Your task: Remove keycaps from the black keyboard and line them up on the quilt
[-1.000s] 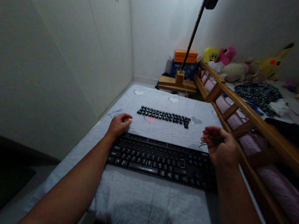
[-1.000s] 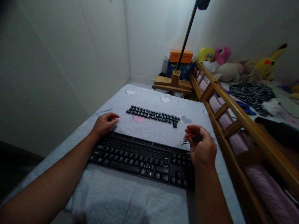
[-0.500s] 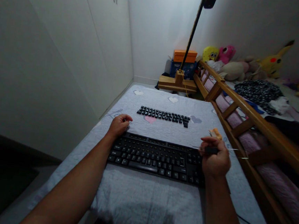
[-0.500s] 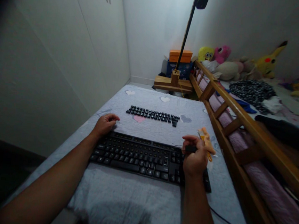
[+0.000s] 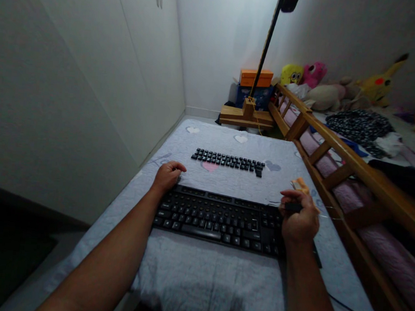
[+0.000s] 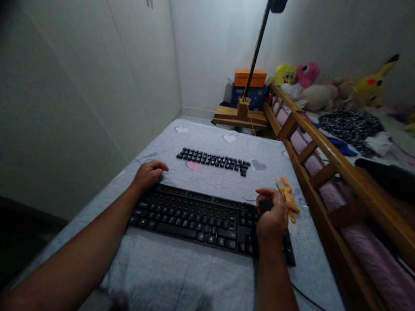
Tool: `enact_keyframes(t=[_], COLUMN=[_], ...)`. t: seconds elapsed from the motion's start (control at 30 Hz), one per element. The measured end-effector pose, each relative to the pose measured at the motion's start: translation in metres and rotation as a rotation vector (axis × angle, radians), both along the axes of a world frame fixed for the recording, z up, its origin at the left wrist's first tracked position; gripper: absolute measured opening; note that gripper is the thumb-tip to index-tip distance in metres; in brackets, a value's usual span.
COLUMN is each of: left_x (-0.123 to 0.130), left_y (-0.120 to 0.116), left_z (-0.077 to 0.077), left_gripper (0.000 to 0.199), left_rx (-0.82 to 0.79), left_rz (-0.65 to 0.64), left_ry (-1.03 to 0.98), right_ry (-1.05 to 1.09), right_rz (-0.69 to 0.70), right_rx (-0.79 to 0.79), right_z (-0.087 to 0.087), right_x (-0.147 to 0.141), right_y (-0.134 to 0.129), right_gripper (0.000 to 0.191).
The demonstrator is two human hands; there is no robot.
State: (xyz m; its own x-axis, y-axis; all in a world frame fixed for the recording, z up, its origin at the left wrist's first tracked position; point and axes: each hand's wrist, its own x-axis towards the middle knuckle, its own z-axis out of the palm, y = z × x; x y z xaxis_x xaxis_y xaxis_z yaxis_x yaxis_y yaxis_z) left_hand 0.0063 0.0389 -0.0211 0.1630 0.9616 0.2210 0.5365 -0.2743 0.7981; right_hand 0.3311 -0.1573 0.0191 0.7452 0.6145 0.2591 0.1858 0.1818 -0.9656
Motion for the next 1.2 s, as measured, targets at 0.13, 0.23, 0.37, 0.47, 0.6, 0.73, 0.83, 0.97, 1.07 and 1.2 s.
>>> enact_keyframes(t=[0.13,0.23,0.37,0.47,0.6,0.73,0.83,0.97,1.07,1.2], left_x=[-0.0005,-0.0006,-0.0005,-0.0006,-0.0012,-0.0006,0.0011,0.0028,0.0024,0.0014], left_y=[-0.0001,-0.0007,-0.0013,-0.0011,-0.0002,-0.0016,-0.0044,-0.0062,-0.0051,-0.0037], left_z=[-0.0015,-0.002,-0.0013,-0.0013,-0.0035,-0.0038,-0.0009,0.0018,-0.0003,-0.0038], left_gripper=[0.028,0.028,0.029,0.029,0.029,0.031,0.032,0.03,0.028,0.028], left_rx=[0.001,0.008,-0.006,0.002,0.009,-0.004,-0.028,-0.014,-0.008,-0.006], left_rz=[0.011,0.013,0.015,0.019,0.018,0.045,0.072,0.082,0.09,0.091], left_ry=[0.001,-0.002,-0.005,0.008,-0.006,-0.054,-0.099,-0.112,-0.118,-0.115], right_ry=[0.02,0.018,0.031,0.045,0.033,0.025,0.047,0.055,0.054,0.058], right_rz=[-0.009,-0.018,-0.01,0.001,-0.003,0.014,0.015,0.031,0.027,0.012], right_rx=[-0.002,0.007,-0.011,-0.034,-0.048,-0.024,-0.012,0.007,0.012,0.005], right_z=[-0.0017,-0.0026,-0.0019,-0.0003,-0.0004,-0.0038,-0.0052,-0.0048,-0.0043,-0.0028], right_x=[0.0021,0.0022,0.0008,-0.0008,-0.0009,0.0019,0.0032,0.003,0.0025,0.0009], right_y=[0.0014,0.0021,0.0022,0.0012,0.0006,0.0025,0.0035,0.0034,0.0031,0.0027], right_gripper=[0.045,0.042,0.044,0.049,0.05,0.052,0.052,0.051,0.051,0.05])
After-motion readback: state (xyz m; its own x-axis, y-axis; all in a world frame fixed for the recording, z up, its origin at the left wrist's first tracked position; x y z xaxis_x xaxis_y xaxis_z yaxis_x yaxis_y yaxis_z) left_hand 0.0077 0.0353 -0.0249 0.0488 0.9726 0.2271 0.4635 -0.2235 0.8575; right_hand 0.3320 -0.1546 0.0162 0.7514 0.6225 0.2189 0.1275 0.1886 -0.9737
